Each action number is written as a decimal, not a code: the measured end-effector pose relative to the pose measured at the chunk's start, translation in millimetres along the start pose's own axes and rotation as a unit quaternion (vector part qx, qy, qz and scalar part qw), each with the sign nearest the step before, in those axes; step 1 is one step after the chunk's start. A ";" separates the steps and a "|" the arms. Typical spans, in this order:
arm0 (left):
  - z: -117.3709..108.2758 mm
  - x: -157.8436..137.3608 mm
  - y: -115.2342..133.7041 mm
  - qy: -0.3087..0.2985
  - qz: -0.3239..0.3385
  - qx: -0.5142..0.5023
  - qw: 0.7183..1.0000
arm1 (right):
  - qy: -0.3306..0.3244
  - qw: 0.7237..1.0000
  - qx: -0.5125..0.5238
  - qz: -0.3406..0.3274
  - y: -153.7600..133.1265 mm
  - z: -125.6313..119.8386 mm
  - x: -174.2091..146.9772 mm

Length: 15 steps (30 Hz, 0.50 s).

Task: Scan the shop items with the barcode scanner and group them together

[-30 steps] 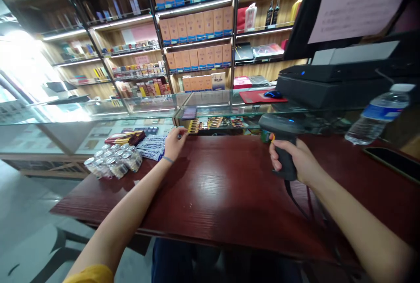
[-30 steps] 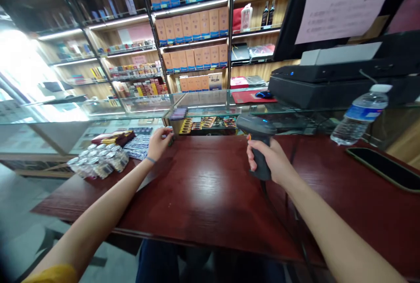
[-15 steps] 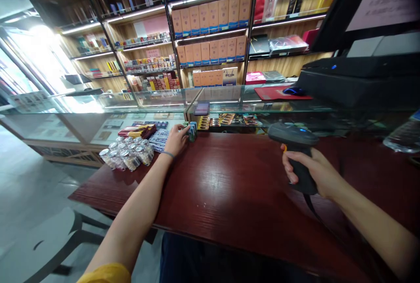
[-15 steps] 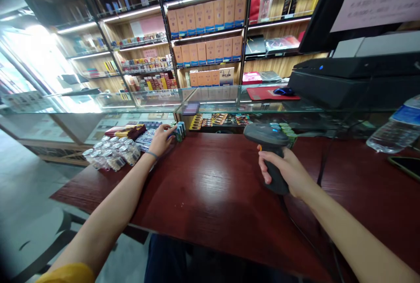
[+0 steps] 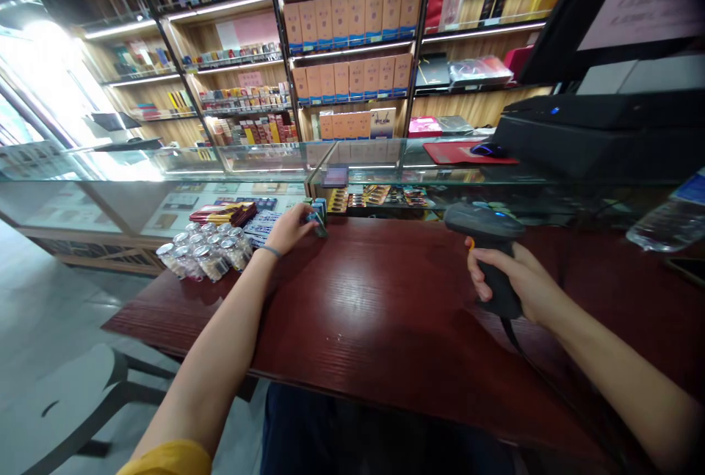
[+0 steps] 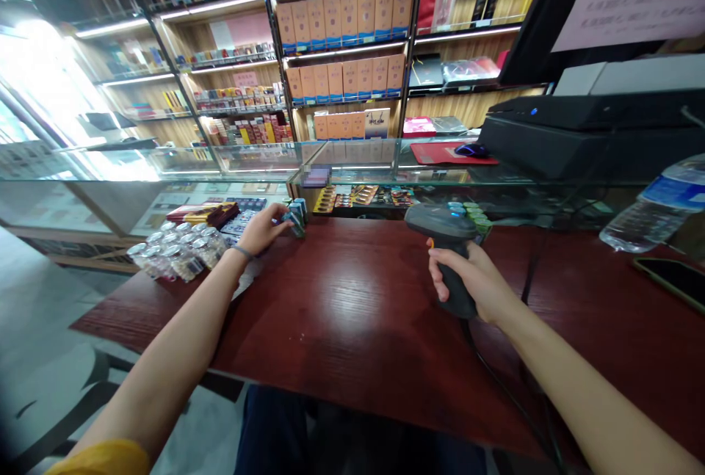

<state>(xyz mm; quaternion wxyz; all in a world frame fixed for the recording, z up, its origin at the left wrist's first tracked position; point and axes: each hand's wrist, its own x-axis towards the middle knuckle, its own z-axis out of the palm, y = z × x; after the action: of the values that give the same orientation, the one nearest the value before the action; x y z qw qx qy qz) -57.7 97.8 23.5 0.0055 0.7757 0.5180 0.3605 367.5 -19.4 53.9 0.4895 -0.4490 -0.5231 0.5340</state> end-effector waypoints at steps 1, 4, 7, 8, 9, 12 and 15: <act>-1.8 1.1 4.4 0.007 0.005 -0.028 1.000 | 0.001 1.000 -0.003 -0.001 -0.7 0.3 -0.1; -2.2 3.9 22.2 0.022 0.017 -0.145 0.989 | 0.000 1.000 -0.013 -0.007 -2.9 1.7 -0.6; 6.2 3.7 42.1 0.012 -0.003 -0.250 0.968 | -0.005 0.999 -0.027 -0.018 -3.3 2.9 -1.3; 10.5 3.0 48.1 0.008 -0.012 -0.269 0.963 | -0.005 0.999 -0.039 -0.022 -2.6 3.1 -1.6; 15.1 2.0 53.5 0.008 -0.019 -0.281 0.959 | -0.007 0.998 -0.056 -0.026 -1.5 3.2 -2.0; 29.1 -0.7 64.8 0.027 -0.013 -0.302 0.953 | -0.030 0.993 -0.109 -0.036 3.1 3.9 -3.3; 40.4 -2.6 68.8 0.048 -0.007 -0.306 0.951 | -0.051 0.988 -0.142 -0.044 6.0 6.3 -5.1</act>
<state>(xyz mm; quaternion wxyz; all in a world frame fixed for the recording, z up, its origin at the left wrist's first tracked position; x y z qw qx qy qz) 19.6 78.5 18.5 0.2202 0.7146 0.3880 0.5388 361.5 -25.1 48.1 0.4165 -0.4630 -0.6372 0.4540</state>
